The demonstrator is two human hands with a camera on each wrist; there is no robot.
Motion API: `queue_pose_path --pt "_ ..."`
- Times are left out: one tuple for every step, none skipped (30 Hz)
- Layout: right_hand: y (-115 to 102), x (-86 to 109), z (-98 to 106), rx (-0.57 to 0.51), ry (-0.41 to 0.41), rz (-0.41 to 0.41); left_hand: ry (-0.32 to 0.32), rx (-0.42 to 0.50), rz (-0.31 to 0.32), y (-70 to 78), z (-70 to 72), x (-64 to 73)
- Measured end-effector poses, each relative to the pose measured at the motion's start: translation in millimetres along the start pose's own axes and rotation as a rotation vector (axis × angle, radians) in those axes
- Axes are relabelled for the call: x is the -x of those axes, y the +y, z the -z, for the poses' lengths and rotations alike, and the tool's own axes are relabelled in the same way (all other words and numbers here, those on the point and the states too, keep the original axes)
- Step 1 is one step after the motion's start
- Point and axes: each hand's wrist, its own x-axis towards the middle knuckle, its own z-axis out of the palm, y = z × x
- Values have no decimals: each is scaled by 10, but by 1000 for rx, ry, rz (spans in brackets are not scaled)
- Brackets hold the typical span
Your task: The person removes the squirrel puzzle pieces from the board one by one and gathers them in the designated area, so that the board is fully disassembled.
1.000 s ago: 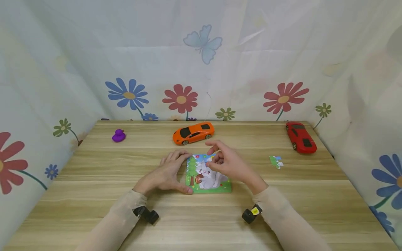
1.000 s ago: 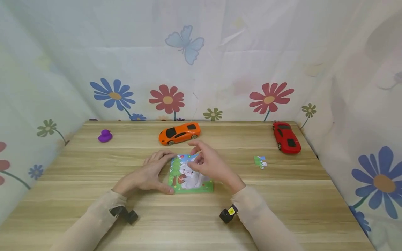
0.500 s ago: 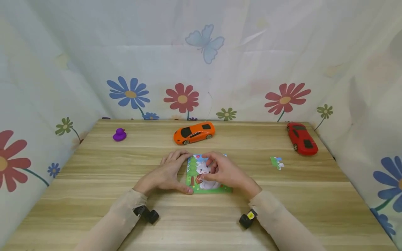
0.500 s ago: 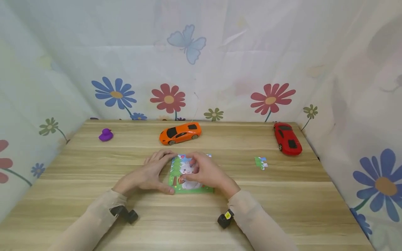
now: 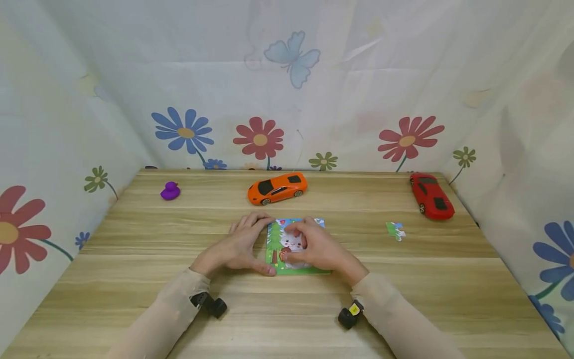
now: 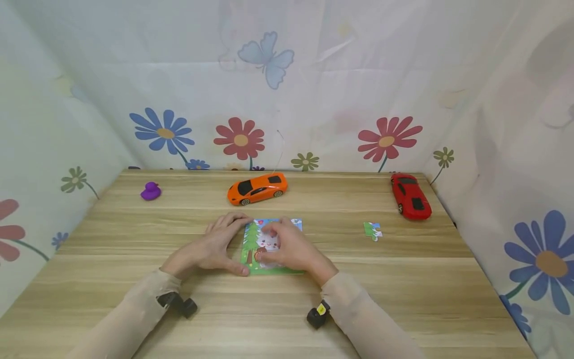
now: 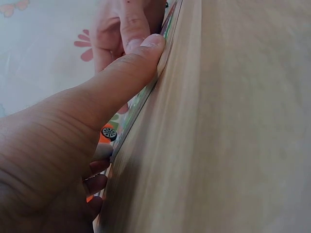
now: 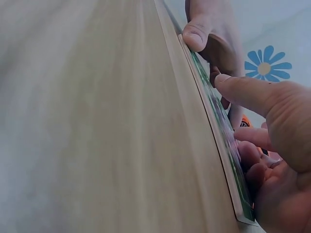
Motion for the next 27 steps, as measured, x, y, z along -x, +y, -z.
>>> queue_pose_path --pt "-1 0 -7 -1 2 -1 -2 1 2 0 0 1" --pt "-1 0 -14 -1 4 -1 -3 1 4 -1 -1 2" --pt "-9 2 -17 -4 7 -2 -4 0 5 -2 -2 3" --pt "-16 6 -21 -3 9 -3 -4 -2 4 -4 -3 4" --pt "-24 9 -25 -4 14 -3 -4 -4 4 -8 -6 2" --pt "-34 11 -28 -4 18 -2 -3 -7 2 -11 -6 2" --pt "-40 11 -33 2 24 0 -3 -9 2 -12 -6 1" --pt "-46 11 -40 6 30 0 -3 -13 2 -15 -7 -1" --pt "-53 9 -48 12 37 -1 -3 -15 2 -16 -5 -2" --pt "-55 6 -60 19 45 -2 -3 -17 2 -16 -3 -3" --pt "-57 0 -73 23 54 -1 -4 -17 2 -14 0 -4" --pt "-62 -5 -85 31 62 -3 -5 -15 2 -9 5 -2" --pt "-64 -11 -98 40 71 -4 -6 -15 3 -6 9 -2" --pt "-68 -16 -111 44 79 -6 -5 -13 3 -4 13 -2" --pt "-73 -20 -122 46 86 -8 -5 -10 2 -1 19 -1" --pt "-79 -23 -131 48 93 -10 -3 -9 1 -1 20 1" --pt "-85 -25 -138 49 99 -12 -3 -8 1 1 23 2" --pt "-92 -25 -142 50 103 -15 -2 -8 1 0 23 3" --pt "-98 -25 -146 50 107 -16 -1 -8 1 0 23 3" --pt "-103 -24 -148 46 110 -18 0 -10 1 -5 19 3" --pt "-107 -22 -149 43 112 -20 0 -11 1 -4 19 1" --pt "-110 -22 -150 42 114 -21 0 -14 1 -5 16 0" --pt "-112 -22 -152 42 116 -22 1 -15 0 -8 12 -3" --pt "-112 -22 -153 40 117 -22 1 -15 -1 -8 9 -4" --pt "-113 -22 -154 39 116 -22 1 -14 -2 -7 7 -5" --pt "-112 -23 -156 37 115 -23 1 -11 -3 -11 2 -4" --pt "-113 -24 -157 37 112 -23 2 -7 -4 -12 1 -4"
